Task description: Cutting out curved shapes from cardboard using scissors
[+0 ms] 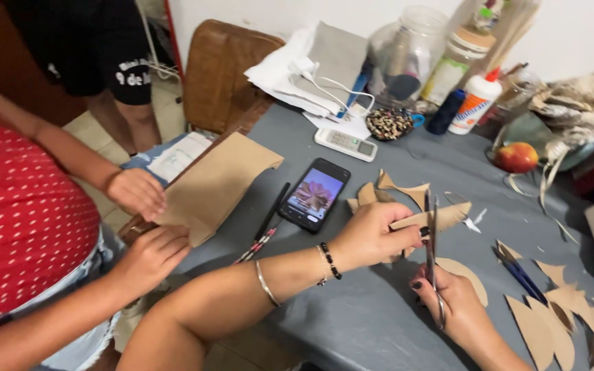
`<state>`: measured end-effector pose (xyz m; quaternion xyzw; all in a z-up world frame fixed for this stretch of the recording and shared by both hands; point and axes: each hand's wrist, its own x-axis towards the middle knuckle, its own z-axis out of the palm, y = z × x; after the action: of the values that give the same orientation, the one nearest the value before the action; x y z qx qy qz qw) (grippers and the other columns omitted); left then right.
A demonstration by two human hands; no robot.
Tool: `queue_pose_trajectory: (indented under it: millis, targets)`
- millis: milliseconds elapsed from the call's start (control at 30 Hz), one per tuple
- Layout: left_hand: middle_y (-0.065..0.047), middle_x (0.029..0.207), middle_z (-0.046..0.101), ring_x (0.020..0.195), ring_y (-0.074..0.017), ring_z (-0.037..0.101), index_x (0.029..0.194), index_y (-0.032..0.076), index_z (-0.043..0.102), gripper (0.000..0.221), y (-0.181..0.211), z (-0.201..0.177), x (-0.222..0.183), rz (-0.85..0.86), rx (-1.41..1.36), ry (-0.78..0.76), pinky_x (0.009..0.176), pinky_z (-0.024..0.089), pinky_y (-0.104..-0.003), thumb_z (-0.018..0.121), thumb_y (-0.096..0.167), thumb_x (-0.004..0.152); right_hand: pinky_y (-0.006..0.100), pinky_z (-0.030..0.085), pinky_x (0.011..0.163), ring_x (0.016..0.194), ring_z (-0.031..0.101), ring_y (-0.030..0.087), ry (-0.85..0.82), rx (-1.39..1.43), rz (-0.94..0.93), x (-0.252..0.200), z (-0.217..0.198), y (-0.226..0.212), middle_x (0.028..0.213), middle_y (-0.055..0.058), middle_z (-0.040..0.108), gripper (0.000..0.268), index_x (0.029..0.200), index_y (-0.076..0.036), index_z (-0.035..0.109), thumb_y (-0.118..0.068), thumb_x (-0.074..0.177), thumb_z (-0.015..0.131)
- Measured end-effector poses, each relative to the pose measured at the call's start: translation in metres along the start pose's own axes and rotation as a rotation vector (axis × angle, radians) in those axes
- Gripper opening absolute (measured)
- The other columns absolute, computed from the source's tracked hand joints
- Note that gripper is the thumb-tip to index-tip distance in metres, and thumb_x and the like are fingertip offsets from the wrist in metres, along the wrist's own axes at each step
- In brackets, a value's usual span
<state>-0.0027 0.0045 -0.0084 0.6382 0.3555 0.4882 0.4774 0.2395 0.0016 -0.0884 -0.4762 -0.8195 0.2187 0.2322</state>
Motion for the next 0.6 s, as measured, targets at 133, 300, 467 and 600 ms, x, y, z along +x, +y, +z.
queue_pose_trajectory:
  millis: [133, 300, 467, 600]
  targets:
    - [0.005, 0.065, 0.065, 0.051, -0.004, 0.051, 0.079, 0.016, 0.068, 0.015, -0.01, 0.004, 0.006, 0.005, 0.025, 0.008, 0.046, 0.039, -0.025, 0.065, 0.026, 0.09, 0.03, 0.052, 0.065, 0.063, 0.073, 0.014, -0.024, 0.026, 0.119, 0.004, -0.004, 0.011, 0.065, -0.002, 0.072, 0.047, 0.082, -0.019, 0.068, -0.059, 0.091, 0.044]
    - [0.007, 0.058, 0.063, 0.054, -0.008, 0.051, 0.069, 0.02, 0.055, 0.019, 0.018, 0.01, 0.026, 0.2, 0.259, 0.03, 0.05, 0.033, -0.031, 0.06, 0.027, 0.087, 0.029, 0.048, 0.064, 0.063, 0.065, 0.012, 0.013, 0.027, 0.119, 0.01, -0.04, 0.016, 0.068, -0.002, 0.079, 0.038, 0.088, -0.017, 0.075, -0.047, 0.095, 0.052]
    - [0.006, 0.069, 0.075, 0.061, -0.0145, 0.065, 0.071, 0.019, 0.061, 0.02, 0.041, 0.017, 0.045, 0.097, 0.336, 0.032, 0.06, 0.047, -0.034, 0.052, 0.033, 0.081, 0.028, 0.044, 0.068, 0.063, 0.06, 0.016, -0.022, 0.184, -0.081, 0.018, -0.063, -0.004, 0.065, 0.003, 0.065, 0.057, 0.065, -0.011, 0.062, -0.05, 0.102, 0.043]
    - [-0.002, 0.073, 0.068, 0.075, -0.0202, 0.081, 0.076, 0.013, 0.05, 0.022, 0.021, 0.018, 0.048, -0.02, 0.229, -0.013, 0.055, 0.047, -0.028, 0.051, 0.027, 0.092, 0.029, 0.043, 0.064, 0.064, 0.059, 0.016, -0.075, 0.214, 0.079, 0.018, -0.049, 0.014, 0.064, 0.004, 0.067, 0.055, 0.07, -0.01, 0.065, -0.051, 0.101, 0.044]
